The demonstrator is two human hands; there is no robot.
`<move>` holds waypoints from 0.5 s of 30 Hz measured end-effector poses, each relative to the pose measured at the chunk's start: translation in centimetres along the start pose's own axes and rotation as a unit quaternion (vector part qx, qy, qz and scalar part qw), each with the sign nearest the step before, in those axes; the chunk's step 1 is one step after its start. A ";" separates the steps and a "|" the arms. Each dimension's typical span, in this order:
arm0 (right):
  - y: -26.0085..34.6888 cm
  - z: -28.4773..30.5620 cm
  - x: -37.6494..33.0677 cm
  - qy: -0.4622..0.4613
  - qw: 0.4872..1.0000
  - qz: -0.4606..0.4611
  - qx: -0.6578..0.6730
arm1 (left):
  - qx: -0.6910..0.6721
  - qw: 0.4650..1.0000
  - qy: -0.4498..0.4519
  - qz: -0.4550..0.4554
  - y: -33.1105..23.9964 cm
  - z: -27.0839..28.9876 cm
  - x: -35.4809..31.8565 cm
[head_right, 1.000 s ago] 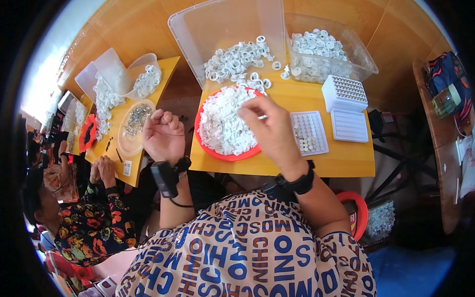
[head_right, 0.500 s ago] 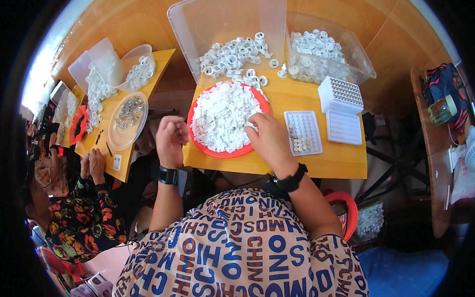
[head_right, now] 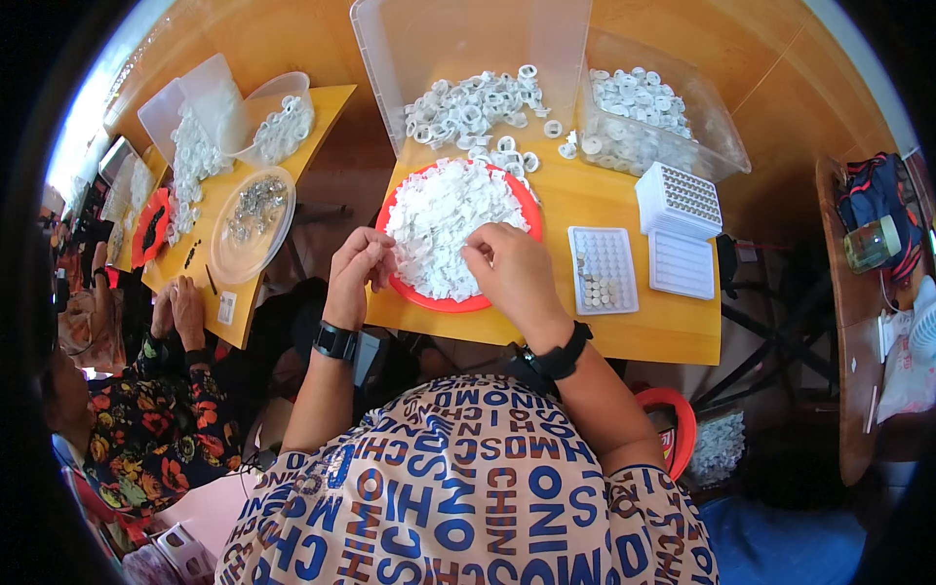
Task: Assemble small white plastic components by inserting metal pins and connecting pieces.
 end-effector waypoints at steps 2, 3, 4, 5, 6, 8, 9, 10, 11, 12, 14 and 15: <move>1.2 -0.4 -0.5 0.054 0.992 -0.029 0.106 | 0.018 0.999 -0.021 -0.035 -1.4 -0.3 0.4; 2.0 -1.0 -0.8 0.095 0.979 -0.027 0.181 | 0.019 0.999 -0.019 -0.037 -1.9 -0.7 0.9; 2.9 -1.8 -1.3 0.135 0.957 -0.024 0.255 | 0.028 0.995 -0.044 -0.081 -3.0 -0.7 1.3; 3.7 -2.0 -1.7 0.133 0.958 -0.022 0.255 | 0.037 0.989 -0.068 -0.124 -4.2 -0.8 1.5; 5.1 -2.4 -2.2 0.140 0.955 0.017 0.260 | 0.034 0.985 -0.086 -0.149 -5.4 -1.3 1.8; 7.3 -3.3 -2.5 0.153 0.950 0.061 0.266 | 0.019 0.980 -0.094 -0.175 -7.0 -2.1 1.8; 8.0 -4.3 -2.6 0.192 0.930 0.059 0.307 | 0.002 0.975 -0.100 -0.199 -7.7 -2.5 1.6; 8.5 -5.1 -2.8 0.231 0.907 0.056 0.347 | 0.010 0.972 -0.096 -0.214 -8.2 -3.2 1.4; 8.8 -5.1 -3.0 0.230 0.908 0.058 0.346 | 0.010 0.972 -0.096 -0.216 -8.4 -3.6 1.1; 8.8 -5.3 -3.1 0.233 0.899 0.034 0.369 | -0.005 0.972 -0.084 -0.219 -8.6 -4.0 0.9; 8.6 -5.5 -3.1 0.234 0.890 0.012 0.391 | -0.024 0.975 -0.052 -0.214 -8.4 -4.2 0.8; 8.5 -5.8 -3.3 0.247 0.881 0.004 0.404 | -0.024 0.975 -0.053 -0.216 -8.3 -4.0 0.6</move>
Point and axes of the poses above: each hand's wrist, its own x-axis towards the middle knuckle, its own z-axis out of the back of the hand, y = z × x, the point moved 8 cm from there along x, towards the middle knuckle, and after that the axes turned 12 degrees about -x, right-handed, at the moved point
